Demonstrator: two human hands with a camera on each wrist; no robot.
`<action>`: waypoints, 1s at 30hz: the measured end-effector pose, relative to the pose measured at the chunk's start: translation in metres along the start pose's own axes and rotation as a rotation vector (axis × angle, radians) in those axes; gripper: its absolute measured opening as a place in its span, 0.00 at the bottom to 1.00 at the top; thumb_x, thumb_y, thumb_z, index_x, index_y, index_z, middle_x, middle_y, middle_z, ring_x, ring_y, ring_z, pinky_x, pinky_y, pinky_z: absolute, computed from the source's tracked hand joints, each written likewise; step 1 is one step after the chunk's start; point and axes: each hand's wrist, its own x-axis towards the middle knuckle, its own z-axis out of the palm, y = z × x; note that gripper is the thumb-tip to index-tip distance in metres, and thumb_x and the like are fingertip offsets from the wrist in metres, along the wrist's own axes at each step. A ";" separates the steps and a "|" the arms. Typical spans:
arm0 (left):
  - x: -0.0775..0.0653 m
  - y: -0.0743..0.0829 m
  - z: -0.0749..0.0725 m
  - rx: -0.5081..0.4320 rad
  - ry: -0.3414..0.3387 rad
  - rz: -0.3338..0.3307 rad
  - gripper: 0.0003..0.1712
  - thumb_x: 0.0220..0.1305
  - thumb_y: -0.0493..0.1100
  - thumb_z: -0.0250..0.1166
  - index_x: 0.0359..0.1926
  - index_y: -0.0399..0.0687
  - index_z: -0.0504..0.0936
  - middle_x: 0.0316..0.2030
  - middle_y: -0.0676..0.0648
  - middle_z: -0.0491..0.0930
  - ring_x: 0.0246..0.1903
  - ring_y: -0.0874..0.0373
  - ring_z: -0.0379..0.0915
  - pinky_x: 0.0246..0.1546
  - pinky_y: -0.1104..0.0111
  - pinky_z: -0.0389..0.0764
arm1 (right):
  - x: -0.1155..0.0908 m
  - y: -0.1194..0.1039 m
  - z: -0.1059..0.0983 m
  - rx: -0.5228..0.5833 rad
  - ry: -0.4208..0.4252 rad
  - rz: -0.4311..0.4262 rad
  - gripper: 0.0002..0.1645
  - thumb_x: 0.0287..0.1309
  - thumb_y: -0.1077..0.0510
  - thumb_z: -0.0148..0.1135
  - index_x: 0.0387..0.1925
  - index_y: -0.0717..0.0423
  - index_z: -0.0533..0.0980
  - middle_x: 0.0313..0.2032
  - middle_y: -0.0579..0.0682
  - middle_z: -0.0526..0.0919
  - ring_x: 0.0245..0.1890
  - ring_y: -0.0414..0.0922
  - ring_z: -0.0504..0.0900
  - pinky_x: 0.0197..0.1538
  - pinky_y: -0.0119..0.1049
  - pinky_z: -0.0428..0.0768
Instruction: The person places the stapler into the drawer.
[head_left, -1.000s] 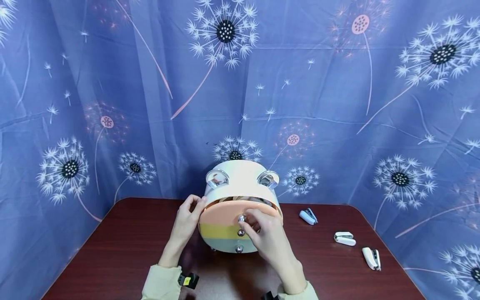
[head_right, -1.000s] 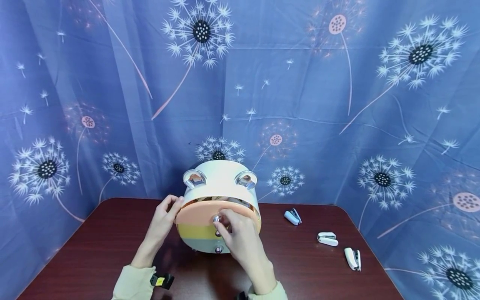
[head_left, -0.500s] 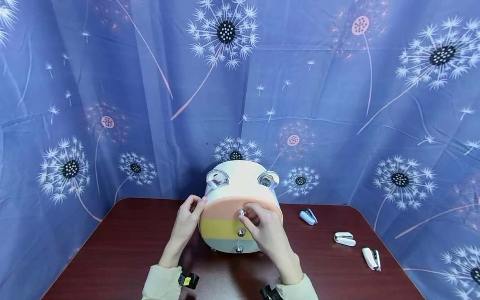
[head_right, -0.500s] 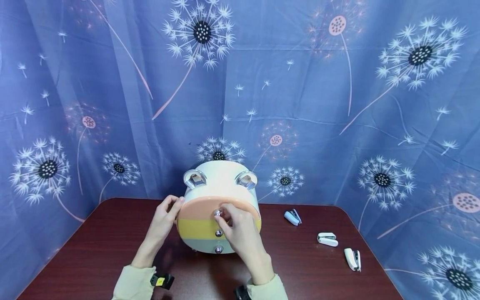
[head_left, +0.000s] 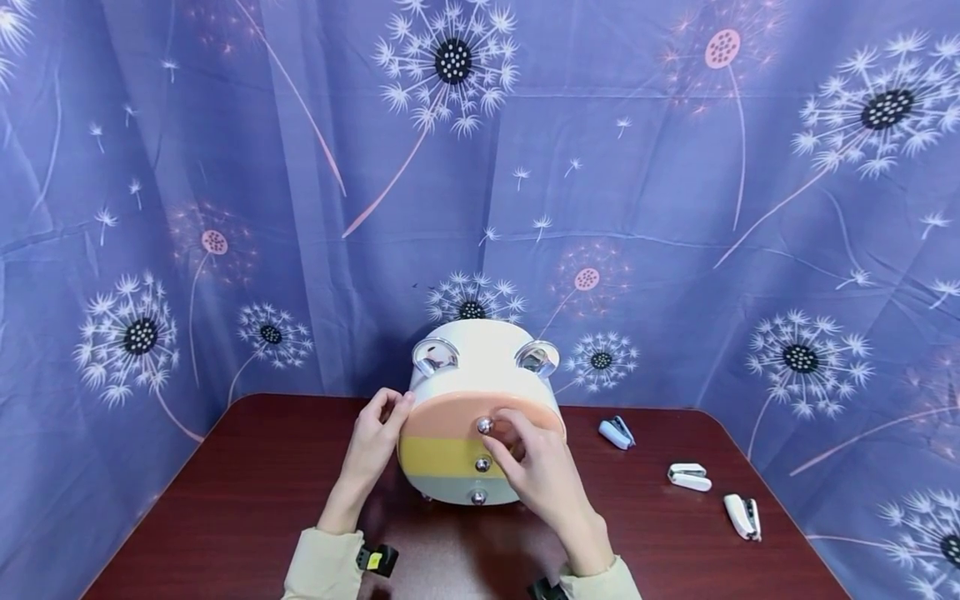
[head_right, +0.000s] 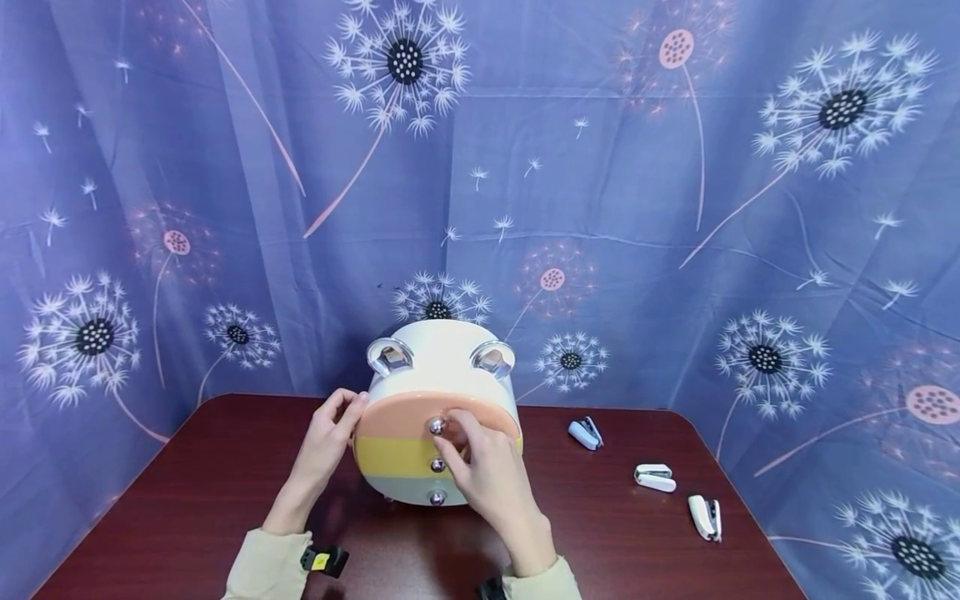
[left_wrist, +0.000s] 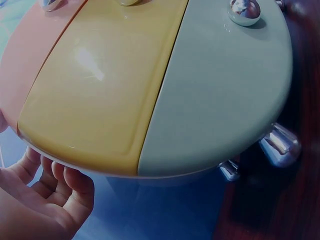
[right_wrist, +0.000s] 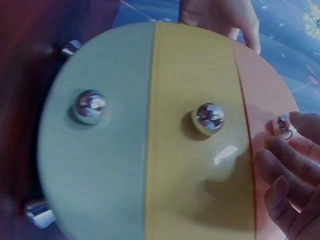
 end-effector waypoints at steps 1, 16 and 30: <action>0.001 -0.002 0.000 -0.002 0.002 0.007 0.15 0.68 0.50 0.63 0.35 0.42 0.76 0.23 0.51 0.68 0.26 0.60 0.64 0.28 0.72 0.65 | -0.002 0.001 0.000 -0.019 0.007 0.002 0.12 0.56 0.60 0.71 0.41 0.51 0.77 0.24 0.33 0.78 0.19 0.27 0.71 0.25 0.22 0.70; 0.003 -0.007 0.002 -0.008 0.003 0.042 0.16 0.68 0.52 0.63 0.33 0.44 0.76 0.24 0.49 0.69 0.26 0.58 0.65 0.29 0.71 0.67 | -0.020 0.002 0.017 -0.274 -0.155 0.190 0.13 0.57 0.45 0.69 0.20 0.35 0.75 0.15 0.27 0.68 0.17 0.30 0.68 0.22 0.32 0.67; 0.002 -0.008 0.001 -0.002 0.002 0.038 0.16 0.68 0.53 0.63 0.33 0.45 0.76 0.24 0.48 0.70 0.27 0.57 0.66 0.29 0.70 0.67 | -0.015 -0.010 0.034 -0.434 -0.099 0.318 0.31 0.54 0.41 0.65 0.06 0.41 0.60 0.10 0.38 0.60 0.13 0.43 0.71 0.16 0.39 0.63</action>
